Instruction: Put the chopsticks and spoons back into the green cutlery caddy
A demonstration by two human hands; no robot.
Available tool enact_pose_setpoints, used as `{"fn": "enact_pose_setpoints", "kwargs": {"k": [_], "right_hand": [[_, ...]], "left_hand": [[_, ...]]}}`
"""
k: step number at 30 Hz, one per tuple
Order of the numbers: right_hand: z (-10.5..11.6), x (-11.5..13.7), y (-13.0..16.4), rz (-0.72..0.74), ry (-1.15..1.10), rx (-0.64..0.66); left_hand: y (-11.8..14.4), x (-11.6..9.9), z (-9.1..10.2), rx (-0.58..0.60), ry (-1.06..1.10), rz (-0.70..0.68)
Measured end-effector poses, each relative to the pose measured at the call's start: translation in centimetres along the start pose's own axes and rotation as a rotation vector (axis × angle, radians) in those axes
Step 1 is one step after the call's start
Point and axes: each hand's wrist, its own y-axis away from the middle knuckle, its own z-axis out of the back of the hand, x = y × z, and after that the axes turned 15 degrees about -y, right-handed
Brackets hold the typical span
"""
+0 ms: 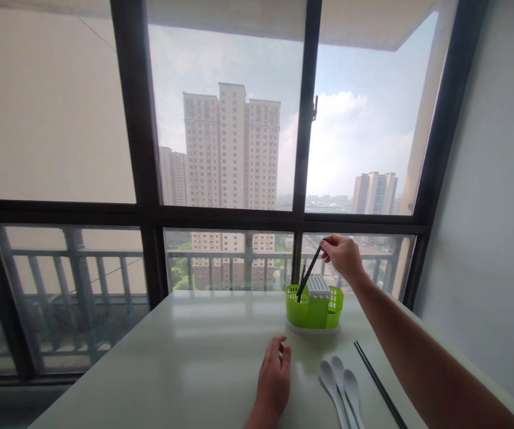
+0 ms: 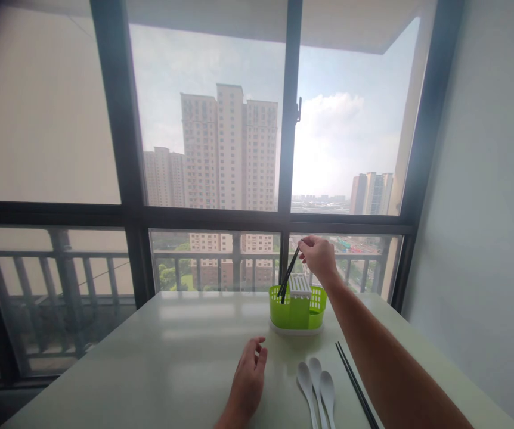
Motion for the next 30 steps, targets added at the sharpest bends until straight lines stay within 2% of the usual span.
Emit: {"fn": "enact_pose_setpoints", "kwargs": {"k": [3,9,12,17,21,25,28,30], "right_hand": [[-2.0,-2.2,-0.6,-0.035,0.053,-0.028],[-5.8,-7.5,0.7,-0.179,0.181,0.02],[-7.0,-8.9,0.7,-0.254,0.248,0.055],[-8.3,-9.9,-0.1,-0.331,0.319,0.1],[-8.3,-10.4,-0.7,-0.355,0.361,0.122],[-7.4,-10.0,-0.9,-0.328,0.399,0.102],[-5.7,-9.0,-0.4,-0.257,0.425,0.046],[-3.6,-8.3,0.3,-0.208,0.454,0.006]], "left_hand": [[0.1,0.0,-0.2,0.026,-0.011,-0.025],[0.2,-0.3,-0.2,0.065,-0.051,-0.022],[0.2,-0.4,-0.1,0.075,-0.045,-0.028],[0.2,-0.8,0.0,0.089,-0.056,-0.03],[0.3,-1.0,0.2,0.099,-0.073,-0.034],[0.3,-1.1,0.3,0.101,-0.083,-0.038],[0.4,-1.1,0.4,0.088,-0.078,-0.044],[0.4,-1.1,0.3,0.084,-0.068,-0.045]]}}
